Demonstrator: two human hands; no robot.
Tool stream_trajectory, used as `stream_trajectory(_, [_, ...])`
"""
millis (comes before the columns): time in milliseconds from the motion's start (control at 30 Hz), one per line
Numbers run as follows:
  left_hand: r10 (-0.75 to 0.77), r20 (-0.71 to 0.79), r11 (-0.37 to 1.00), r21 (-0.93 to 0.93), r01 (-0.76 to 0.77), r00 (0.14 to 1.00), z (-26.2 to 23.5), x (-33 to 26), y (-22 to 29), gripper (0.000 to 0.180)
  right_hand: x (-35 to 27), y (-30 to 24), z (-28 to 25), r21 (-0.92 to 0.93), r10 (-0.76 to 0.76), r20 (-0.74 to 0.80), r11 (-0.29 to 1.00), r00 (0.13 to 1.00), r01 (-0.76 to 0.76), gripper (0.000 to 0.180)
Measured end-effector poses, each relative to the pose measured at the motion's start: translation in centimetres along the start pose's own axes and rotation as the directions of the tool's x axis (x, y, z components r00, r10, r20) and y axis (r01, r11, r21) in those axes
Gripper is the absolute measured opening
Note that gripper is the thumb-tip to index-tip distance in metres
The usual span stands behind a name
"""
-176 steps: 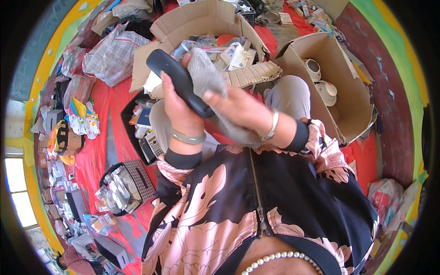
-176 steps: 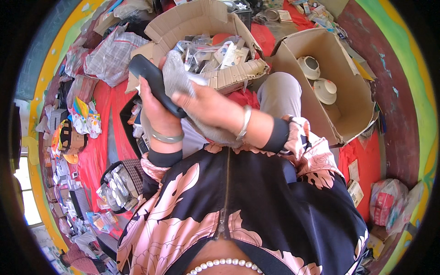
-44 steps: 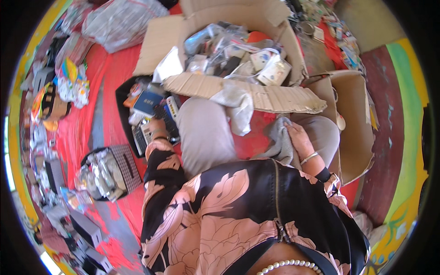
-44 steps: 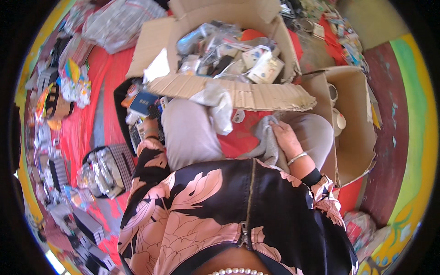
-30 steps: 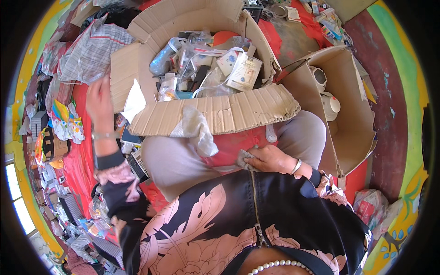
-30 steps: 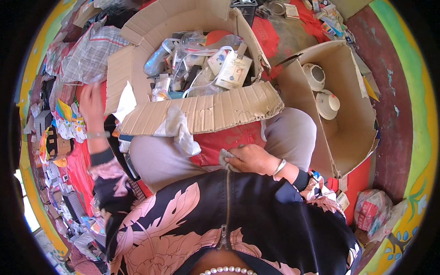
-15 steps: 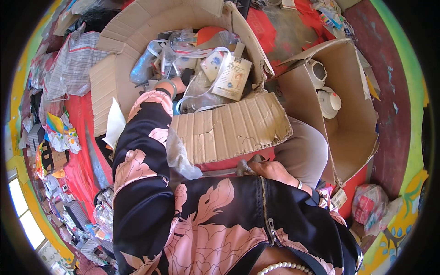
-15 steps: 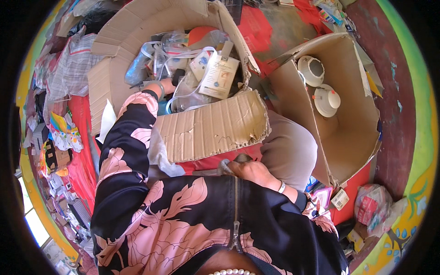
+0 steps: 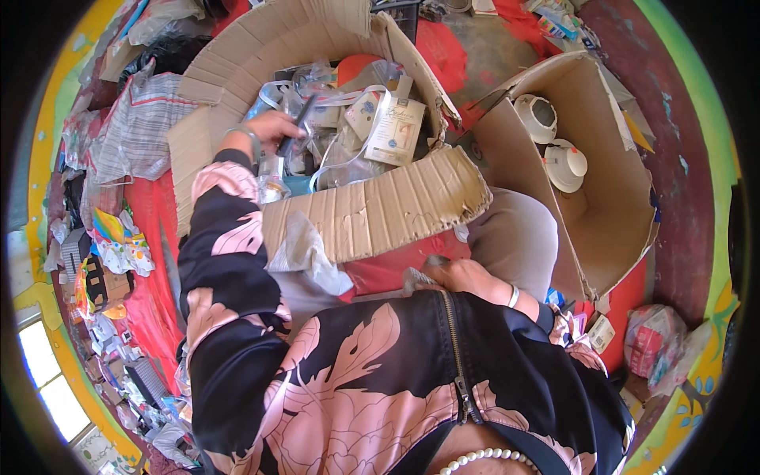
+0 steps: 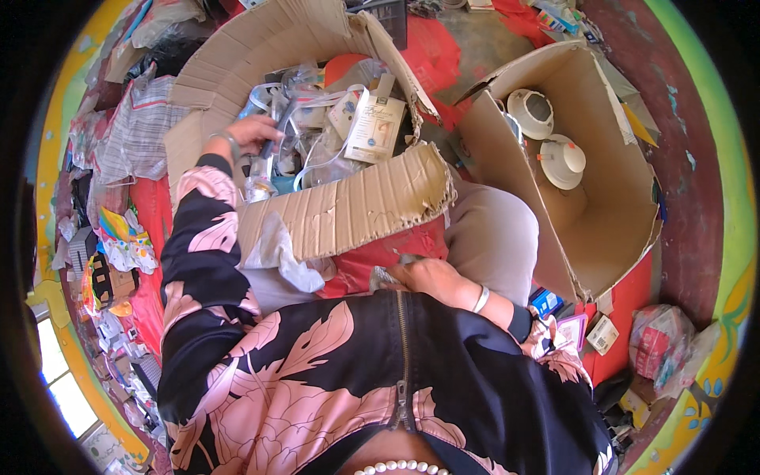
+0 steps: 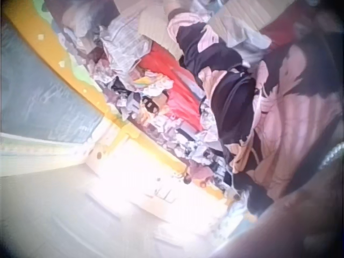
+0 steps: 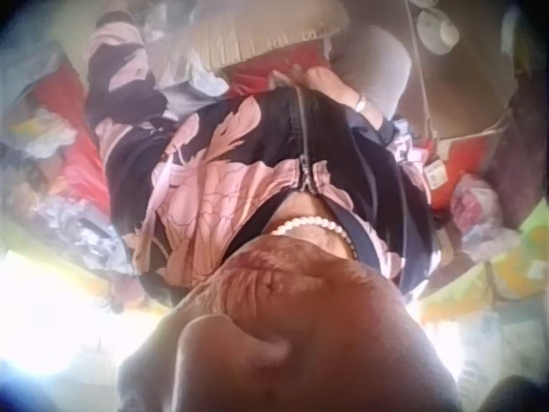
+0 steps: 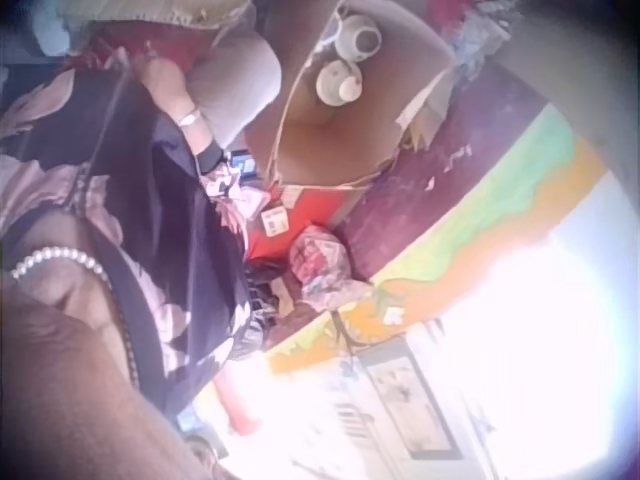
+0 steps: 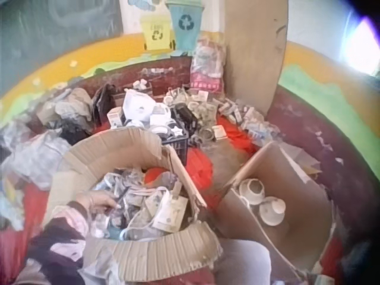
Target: The person cleans various items, including a remote control and a packaged item, using a cloth while sitting on the floor among several cardboard boxes.
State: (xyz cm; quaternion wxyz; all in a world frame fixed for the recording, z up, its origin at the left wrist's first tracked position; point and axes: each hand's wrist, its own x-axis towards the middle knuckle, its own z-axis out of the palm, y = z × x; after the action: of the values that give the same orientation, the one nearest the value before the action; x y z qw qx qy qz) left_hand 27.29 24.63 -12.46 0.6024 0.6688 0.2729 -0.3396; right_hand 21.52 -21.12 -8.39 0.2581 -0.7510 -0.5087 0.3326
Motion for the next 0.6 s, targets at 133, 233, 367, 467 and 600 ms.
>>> stream_trajectory(133, [0.450, -0.069, 0.825, -0.350, -0.444, 0.890, 3.3, -10.6, 2.6, 0.044, -0.1, -2.3, -2.6, 0.278, 0.068, 0.039, 0.958, 0.997, -0.076, 0.031])
stream_trajectory(233, [0.694, -0.183, 0.493, -0.584, -0.645, 0.696, 9.0, -16.4, 2.2, 0.055, -0.8, -4.0, -2.7, 0.831, 0.258, 0.048, 0.525, 0.965, -0.182, 0.024])
stream_trajectory(367, [0.729, -0.256, 0.129, -0.860, -0.494, 0.635, 16.9, -20.2, -0.7, 0.060, -1.9, -5.7, -4.0, 0.980, 0.312, -0.161, -0.058, 0.936, 0.188, 0.029])
stream_trajectory(467, [0.682, -0.327, 0.049, -0.872, -0.487, 0.654, 21.7, -21.1, -3.2, 0.063, -2.2, -7.5, -6.4, 0.929, 0.316, -0.190, -0.247, 0.930, 0.274, 0.043])
stream_trajectory(600, [0.678, -0.351, 0.102, -0.825, -0.556, 0.645, 26.3, -22.5, -4.2, 0.056, -1.9, -10.1, -8.6, 0.838, 0.273, -0.495, -0.100, 0.825, 0.536, 0.043])
